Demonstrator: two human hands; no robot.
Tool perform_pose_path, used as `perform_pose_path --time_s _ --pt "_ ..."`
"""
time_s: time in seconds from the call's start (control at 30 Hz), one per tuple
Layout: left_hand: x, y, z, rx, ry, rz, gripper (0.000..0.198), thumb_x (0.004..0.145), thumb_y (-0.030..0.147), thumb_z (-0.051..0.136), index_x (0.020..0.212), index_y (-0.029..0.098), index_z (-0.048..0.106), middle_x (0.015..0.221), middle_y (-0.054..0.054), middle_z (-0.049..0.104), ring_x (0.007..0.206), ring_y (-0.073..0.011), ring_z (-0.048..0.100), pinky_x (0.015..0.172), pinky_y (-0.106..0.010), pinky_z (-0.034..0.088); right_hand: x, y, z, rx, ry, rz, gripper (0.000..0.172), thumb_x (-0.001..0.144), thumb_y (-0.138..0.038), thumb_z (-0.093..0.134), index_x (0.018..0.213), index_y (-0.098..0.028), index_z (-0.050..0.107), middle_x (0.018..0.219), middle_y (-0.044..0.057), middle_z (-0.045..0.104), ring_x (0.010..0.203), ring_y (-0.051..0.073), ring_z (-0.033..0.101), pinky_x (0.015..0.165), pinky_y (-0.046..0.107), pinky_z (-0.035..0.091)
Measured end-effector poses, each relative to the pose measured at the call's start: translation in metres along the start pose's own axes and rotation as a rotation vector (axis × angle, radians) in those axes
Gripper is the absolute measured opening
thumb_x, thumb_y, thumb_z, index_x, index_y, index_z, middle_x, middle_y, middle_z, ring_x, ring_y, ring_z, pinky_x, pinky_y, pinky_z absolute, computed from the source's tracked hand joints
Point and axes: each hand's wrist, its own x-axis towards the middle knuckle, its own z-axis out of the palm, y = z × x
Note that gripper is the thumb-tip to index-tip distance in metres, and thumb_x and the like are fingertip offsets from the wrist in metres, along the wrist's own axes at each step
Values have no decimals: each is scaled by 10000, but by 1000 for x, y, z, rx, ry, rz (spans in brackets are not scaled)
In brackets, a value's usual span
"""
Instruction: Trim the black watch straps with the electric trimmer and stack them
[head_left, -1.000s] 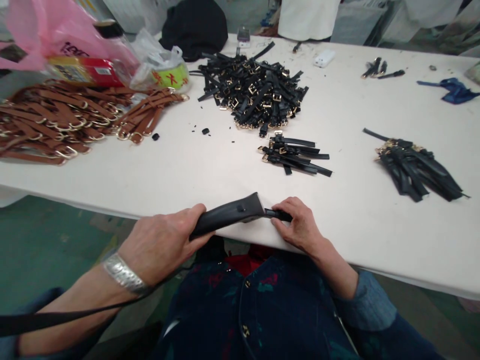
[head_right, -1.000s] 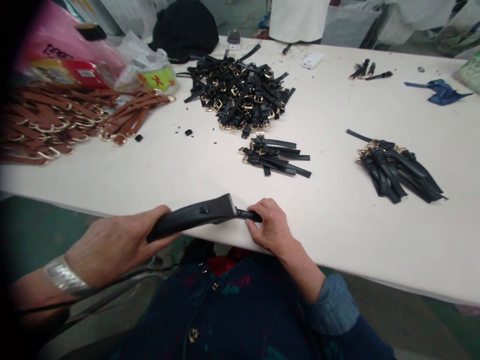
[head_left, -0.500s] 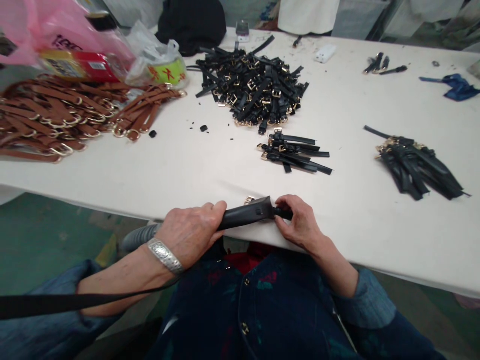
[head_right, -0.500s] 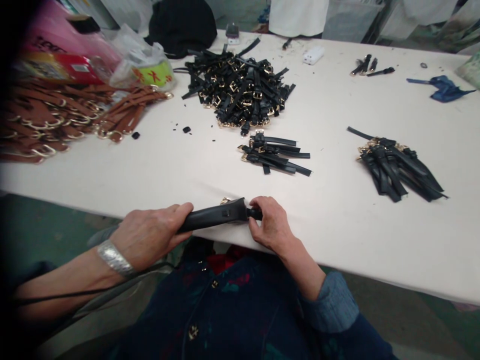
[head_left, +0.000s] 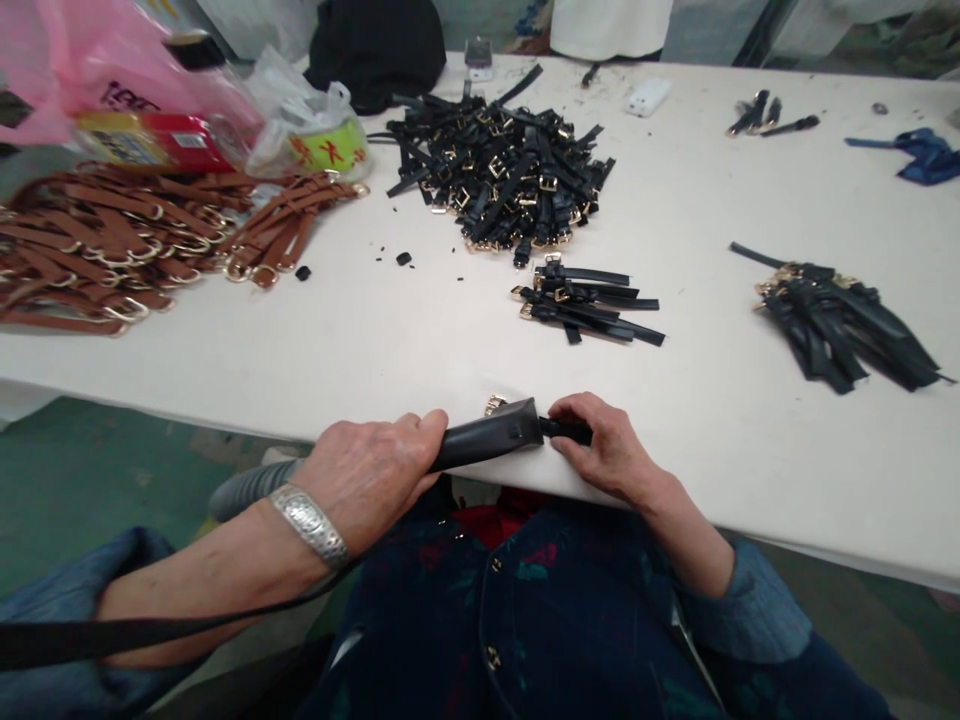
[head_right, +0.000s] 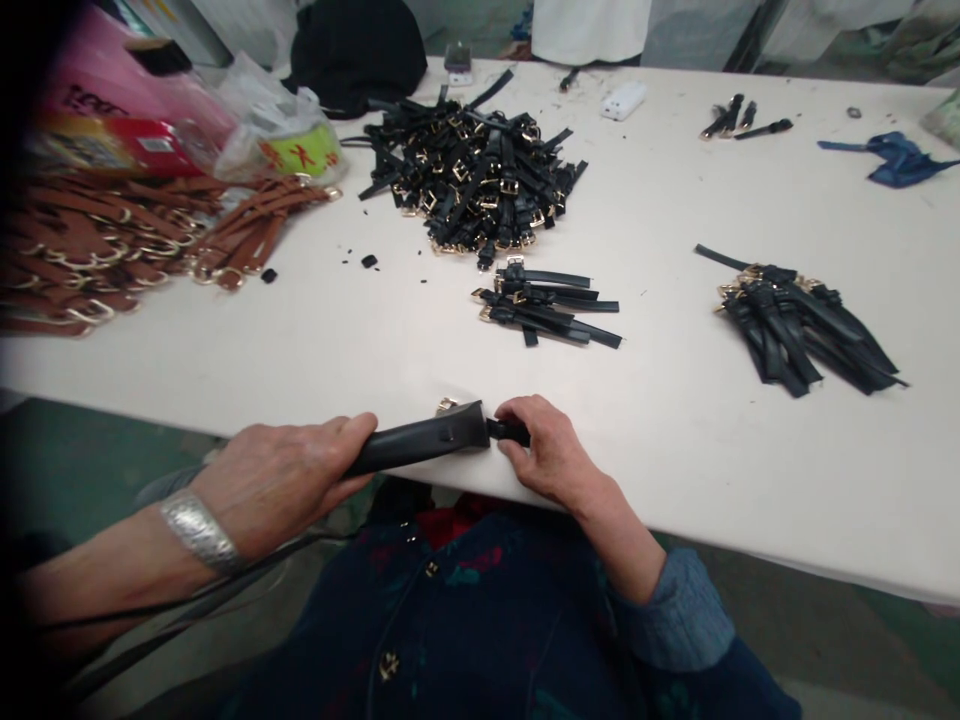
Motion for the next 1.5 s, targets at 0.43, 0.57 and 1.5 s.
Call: perform_pose_path --time_s 0.43,0.57,1.5 --pt "29 -2 11 -39 102 -113 315 826 462 394 993 220 503 812 -81 701 720 -285 666 525 -320 386 -1 6 3 -4 33 62 201 735 -162 602 911 -209 516 835 15 572 768 164 532 717 301 428" --pt "33 -10 14 -88 103 -151 377 803 505 392 1009 217 518 805 -93 699 728 -285 660 541 -319 381 -2 7 4 9 37 71 184 732 -161 611 882 -215 519 816 4 578 750 158 534 706 294 421" --pt "36 -9 12 -46 127 -107 382 820 540 366 989 230 511 798 -78 704 707 -296 665 527 -326 387 0 4 3 9 66 101 167 714 -164 616 851 -208 531 787 3 578 722 154 534 682 281 416"
